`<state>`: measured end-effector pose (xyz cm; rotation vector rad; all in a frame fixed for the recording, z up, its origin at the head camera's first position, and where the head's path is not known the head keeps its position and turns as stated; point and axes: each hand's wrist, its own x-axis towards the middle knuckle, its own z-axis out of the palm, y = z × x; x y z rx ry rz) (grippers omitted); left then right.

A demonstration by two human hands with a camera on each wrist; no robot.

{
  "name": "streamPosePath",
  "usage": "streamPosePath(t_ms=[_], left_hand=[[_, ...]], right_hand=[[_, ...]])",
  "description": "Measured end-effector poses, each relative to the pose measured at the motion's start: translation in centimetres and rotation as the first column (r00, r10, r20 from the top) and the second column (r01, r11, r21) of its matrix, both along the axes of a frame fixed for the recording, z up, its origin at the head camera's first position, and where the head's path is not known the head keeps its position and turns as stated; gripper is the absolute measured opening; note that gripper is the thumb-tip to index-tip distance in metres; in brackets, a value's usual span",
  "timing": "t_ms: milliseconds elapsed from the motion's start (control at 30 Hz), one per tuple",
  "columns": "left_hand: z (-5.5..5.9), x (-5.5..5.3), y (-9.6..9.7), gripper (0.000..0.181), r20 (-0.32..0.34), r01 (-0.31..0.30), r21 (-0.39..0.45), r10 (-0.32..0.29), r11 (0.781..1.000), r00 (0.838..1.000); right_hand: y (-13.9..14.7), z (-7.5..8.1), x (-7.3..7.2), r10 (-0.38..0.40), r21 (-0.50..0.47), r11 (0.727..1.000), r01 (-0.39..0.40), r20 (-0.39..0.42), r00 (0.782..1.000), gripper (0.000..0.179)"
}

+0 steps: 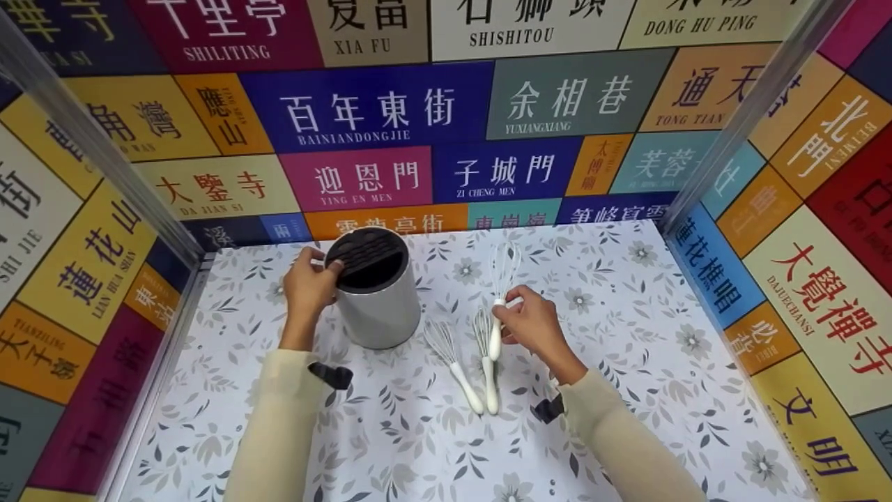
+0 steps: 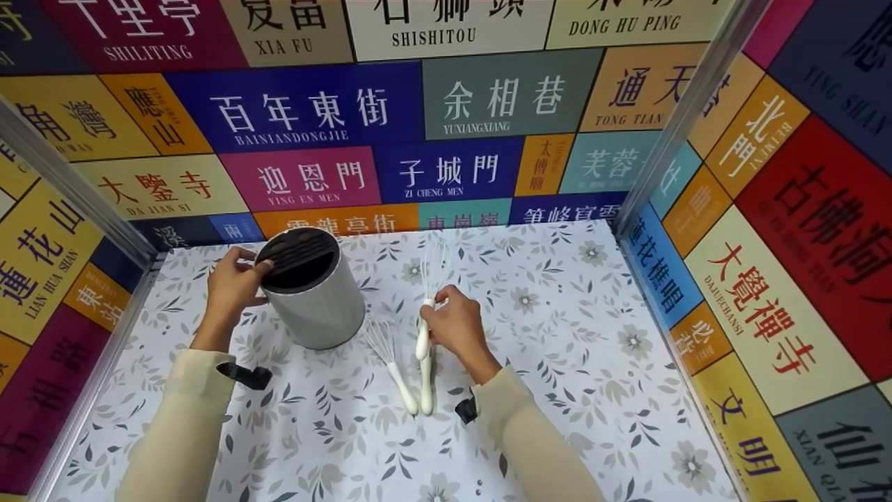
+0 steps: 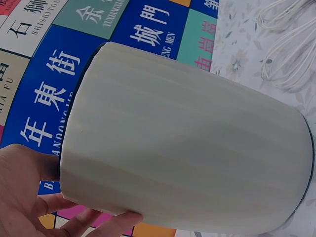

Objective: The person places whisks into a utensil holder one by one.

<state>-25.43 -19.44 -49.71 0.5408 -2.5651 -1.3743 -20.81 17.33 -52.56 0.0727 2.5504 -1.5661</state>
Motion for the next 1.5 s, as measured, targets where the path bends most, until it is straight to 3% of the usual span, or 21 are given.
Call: streamPosePath(t_ms=[500, 967, 1500], left_hand=[[0.3, 0.0, 0.2, 0.033, 0.025, 0.013, -0.004, -0.013, 1.0, 1.0], [0.0, 0.0, 0.2, 0.031, -0.022, 0.006, -0.023, -0.006, 1.0, 1.0], [-0.1, 0.0, -0.1, 0.031, 0.01, 0.006, -0.026, -0.005, 1.0, 1.0]], right_hand=[[-0.5, 1.9, -1.1, 0.023, -0.025, 0.999, -0.024, -0.017, 1.0, 0.03], [-1.9, 3.2, -2.0, 0.054, -0.067, 0.996, -0.06, -0.085, 0.995, 0.033], [-3.5, 4.3, -3.5, 0.056, -0.05, 0.997, -0.062, -0.121, 0.991, 0.029]])
